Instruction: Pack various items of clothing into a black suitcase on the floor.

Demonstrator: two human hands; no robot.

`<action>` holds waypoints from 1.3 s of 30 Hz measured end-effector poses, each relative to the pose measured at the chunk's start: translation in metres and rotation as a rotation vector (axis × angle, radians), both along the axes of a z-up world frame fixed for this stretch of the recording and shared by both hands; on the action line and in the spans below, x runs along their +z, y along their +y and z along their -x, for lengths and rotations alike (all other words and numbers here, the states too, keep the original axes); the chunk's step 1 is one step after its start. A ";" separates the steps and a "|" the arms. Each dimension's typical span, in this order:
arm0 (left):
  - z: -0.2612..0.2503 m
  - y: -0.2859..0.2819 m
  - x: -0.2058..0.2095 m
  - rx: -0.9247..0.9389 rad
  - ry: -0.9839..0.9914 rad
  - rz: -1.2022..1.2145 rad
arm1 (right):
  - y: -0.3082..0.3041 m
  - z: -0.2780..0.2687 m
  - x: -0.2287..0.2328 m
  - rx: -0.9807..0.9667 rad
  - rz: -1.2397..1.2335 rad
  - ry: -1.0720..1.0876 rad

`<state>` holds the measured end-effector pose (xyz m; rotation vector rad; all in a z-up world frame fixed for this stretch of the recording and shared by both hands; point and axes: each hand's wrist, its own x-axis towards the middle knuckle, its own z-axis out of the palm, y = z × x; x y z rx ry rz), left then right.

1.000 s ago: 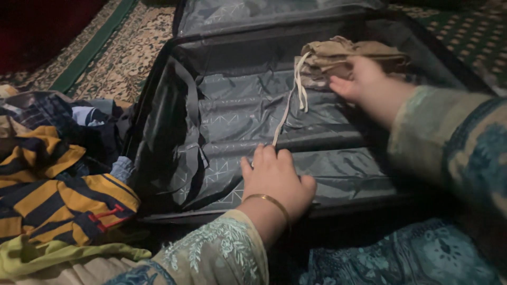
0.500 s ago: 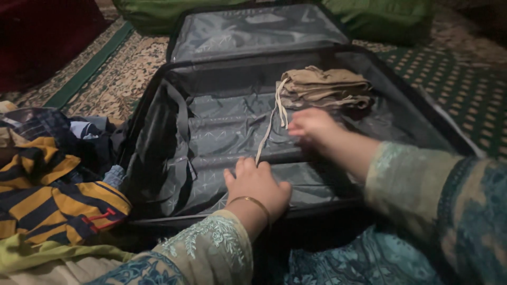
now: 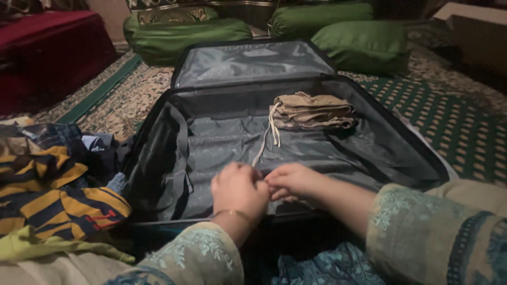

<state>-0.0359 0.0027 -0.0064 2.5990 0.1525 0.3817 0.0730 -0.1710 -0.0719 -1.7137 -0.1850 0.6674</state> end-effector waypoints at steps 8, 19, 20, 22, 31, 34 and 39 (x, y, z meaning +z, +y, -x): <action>-0.014 0.081 0.016 0.413 -0.204 -0.098 | 0.005 -0.004 0.009 0.010 0.162 0.021; -0.021 0.205 0.043 0.948 -0.218 0.210 | 0.008 -0.008 0.015 0.059 0.183 -0.013; -0.026 0.210 0.037 1.005 -0.219 0.267 | 0.008 -0.007 0.017 0.059 0.179 -0.011; -0.025 0.208 0.044 1.062 -0.215 0.324 | 0.008 -0.004 0.018 0.058 0.178 -0.004; -0.022 0.177 0.056 1.011 -0.101 0.358 | 0.009 -0.004 0.019 0.073 0.211 -0.049; -0.028 0.170 0.047 0.982 -0.142 0.345 | 0.007 -0.004 0.019 0.069 0.214 -0.057; -0.036 0.163 0.035 0.947 -0.213 0.317 | 0.006 0.002 0.028 0.085 0.224 -0.085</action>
